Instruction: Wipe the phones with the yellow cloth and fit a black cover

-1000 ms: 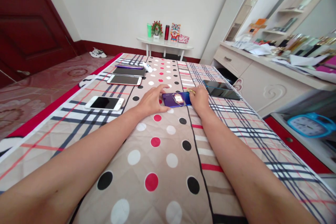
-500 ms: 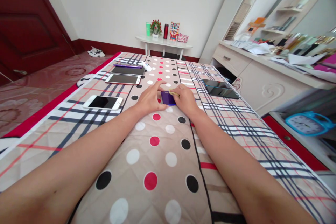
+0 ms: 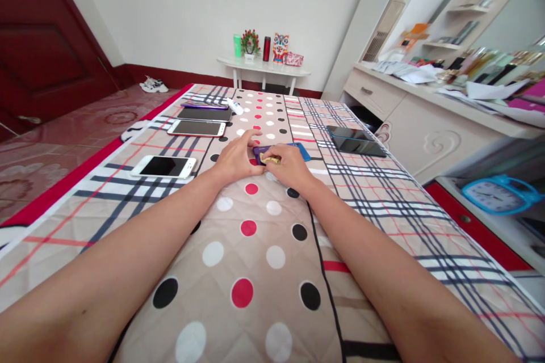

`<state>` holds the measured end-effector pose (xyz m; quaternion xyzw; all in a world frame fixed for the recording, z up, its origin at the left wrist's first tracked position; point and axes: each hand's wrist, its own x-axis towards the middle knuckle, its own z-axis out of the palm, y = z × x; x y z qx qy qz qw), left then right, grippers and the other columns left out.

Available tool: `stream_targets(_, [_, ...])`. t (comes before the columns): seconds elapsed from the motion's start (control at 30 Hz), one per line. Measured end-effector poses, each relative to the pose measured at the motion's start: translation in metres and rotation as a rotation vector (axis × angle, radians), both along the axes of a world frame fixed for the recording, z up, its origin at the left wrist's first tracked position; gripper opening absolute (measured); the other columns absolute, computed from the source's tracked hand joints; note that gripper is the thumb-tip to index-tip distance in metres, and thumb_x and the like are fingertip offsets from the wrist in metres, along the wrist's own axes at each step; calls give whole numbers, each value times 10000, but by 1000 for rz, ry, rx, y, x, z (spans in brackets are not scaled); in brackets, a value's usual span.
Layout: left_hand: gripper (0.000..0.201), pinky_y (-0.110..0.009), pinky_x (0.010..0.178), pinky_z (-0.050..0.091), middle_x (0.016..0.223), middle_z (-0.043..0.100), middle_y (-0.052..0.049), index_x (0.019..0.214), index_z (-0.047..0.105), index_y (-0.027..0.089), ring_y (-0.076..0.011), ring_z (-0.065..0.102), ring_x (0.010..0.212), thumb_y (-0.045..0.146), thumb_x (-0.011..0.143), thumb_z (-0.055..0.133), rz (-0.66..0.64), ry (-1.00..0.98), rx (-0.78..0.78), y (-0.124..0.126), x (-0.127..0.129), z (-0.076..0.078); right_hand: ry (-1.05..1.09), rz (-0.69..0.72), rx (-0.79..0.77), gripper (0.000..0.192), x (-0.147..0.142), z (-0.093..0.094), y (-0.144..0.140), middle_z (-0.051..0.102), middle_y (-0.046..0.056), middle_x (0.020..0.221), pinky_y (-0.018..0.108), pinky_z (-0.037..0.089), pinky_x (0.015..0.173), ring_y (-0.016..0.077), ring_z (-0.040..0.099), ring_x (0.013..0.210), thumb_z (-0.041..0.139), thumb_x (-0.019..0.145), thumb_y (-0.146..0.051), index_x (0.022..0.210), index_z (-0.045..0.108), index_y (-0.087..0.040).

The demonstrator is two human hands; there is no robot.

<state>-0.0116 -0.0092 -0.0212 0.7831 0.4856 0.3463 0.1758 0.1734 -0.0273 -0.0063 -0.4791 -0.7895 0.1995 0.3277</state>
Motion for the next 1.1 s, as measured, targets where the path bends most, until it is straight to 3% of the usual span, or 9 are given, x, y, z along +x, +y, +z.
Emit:
stream_targets(0.13, [817,-409,1000,522,1197,719,-72,1388,554,240,-294,675,1124,378,633,836,-13,22,6,6,-7,-3,296,143,-336,191,16,5,2,642,30,736,208,380,628,98,523,650,627,682,-228,787,717,-96])
stream_targets(0.23, [606,-393,1057,490,1272,702,-69,1270,684,219,-291,651,1188,501,739,765,-43,35,-3,8,-10,-2,301,229,-467,273,29,10,4,625,37,716,197,374,606,89,507,632,641,647,-317,773,716,-87])
stream_targets(0.37, [488,-342,926,486,1167,745,-49,1183,749,242,-259,681,1068,587,902,549,-47,74,-10,7,-11,2,232,212,-475,413,33,9,6,646,68,752,192,369,582,97,517,655,689,708,-481,790,729,-78])
stream_targets(0.47, [510,-295,737,410,959,762,-39,1068,779,229,-209,661,852,571,966,414,6,60,12,7,-11,6,294,97,-484,453,33,2,9,624,62,715,183,356,536,85,497,610,716,734,-529,780,707,-78])
stream_targets(0.57, [524,-281,640,294,757,692,-29,882,762,190,-167,557,686,549,973,391,91,38,24,7,-12,8,396,-25,-494,386,36,-5,14,621,59,714,172,367,493,77,503,578,691,803,-472,795,684,-86])
stream_targets(0.7, [514,-273,619,266,604,570,-15,667,639,172,-142,466,608,525,966,415,142,-22,35,9,-13,7,435,-120,-460,240,38,-9,18,628,53,736,153,368,441,60,499,541,632,882,-323,824,657,-92])
stream_targets(0.9, [483,-244,677,418,654,697,-45,684,708,155,-163,594,654,491,945,480,149,-294,-171,14,-15,0,379,-163,-445,167,35,-8,16,591,19,669,128,351,427,46,487,504,627,898,-242,812,627,-99])
stream_targets(1.1, [435,-241,711,413,613,687,-26,619,701,155,-140,555,604,404,937,537,147,-278,-197,10,-12,7,313,-167,-406,148,35,-7,15,586,7,666,141,377,443,54,488,513,622,893,-235,839,640,-98])
